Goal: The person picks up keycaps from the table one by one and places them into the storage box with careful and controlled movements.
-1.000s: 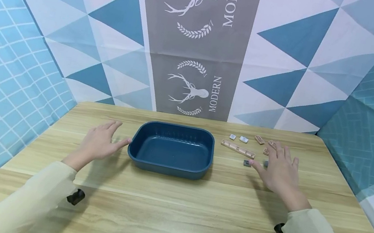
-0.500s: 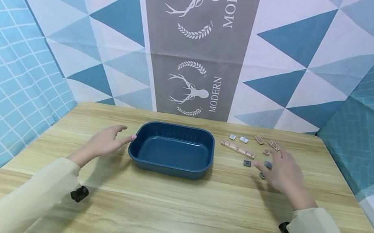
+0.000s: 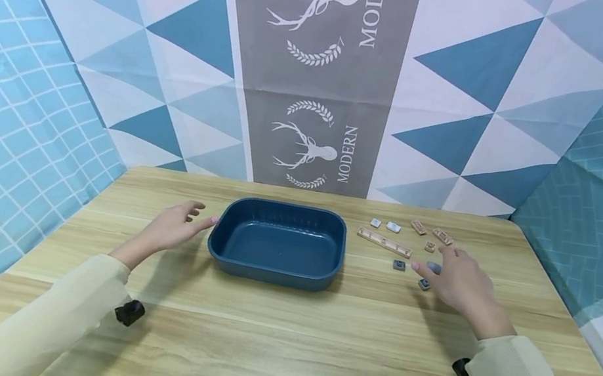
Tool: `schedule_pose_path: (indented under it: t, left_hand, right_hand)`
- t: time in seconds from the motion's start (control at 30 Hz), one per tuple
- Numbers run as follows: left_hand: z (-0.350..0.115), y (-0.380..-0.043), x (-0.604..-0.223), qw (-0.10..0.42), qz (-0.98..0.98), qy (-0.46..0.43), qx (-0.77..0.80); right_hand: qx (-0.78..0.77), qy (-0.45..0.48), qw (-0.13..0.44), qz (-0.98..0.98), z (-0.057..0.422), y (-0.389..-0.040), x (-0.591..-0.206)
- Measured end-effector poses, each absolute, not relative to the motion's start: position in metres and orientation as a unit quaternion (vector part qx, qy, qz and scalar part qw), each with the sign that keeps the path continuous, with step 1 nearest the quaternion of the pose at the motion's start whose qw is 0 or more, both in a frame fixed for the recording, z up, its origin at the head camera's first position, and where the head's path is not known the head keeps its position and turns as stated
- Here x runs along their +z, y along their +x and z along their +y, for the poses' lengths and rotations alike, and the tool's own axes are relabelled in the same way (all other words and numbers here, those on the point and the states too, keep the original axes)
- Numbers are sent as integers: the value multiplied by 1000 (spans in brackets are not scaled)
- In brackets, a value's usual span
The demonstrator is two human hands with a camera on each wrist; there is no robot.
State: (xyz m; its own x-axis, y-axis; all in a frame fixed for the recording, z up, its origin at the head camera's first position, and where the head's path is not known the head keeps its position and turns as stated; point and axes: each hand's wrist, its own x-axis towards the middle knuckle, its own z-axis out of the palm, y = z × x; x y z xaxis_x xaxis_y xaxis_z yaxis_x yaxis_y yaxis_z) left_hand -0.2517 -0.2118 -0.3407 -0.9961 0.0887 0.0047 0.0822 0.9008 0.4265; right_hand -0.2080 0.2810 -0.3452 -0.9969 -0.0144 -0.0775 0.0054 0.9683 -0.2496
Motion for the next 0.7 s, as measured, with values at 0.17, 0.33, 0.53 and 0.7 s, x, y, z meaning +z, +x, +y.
schedule_pose_path:
  t: [0.17,0.33,0.53,0.7]
  left_hand:
    - [-211,-251,-341,2,974,42,225]
    - [-210,-251,-343,-2,972,40,233]
    - [-208,-253,-344,0,970,35,242]
    - [-205,-256,-344,19,964,26,265]
  right_hand:
    - [-126,-4,45,991,281,-207,-345]
    - [-127,-17,46,991,281,-206,-341]
    - [-126,-25,50,990,279,-207,-338]
    - [-128,-26,60,990,276,-208,-337]
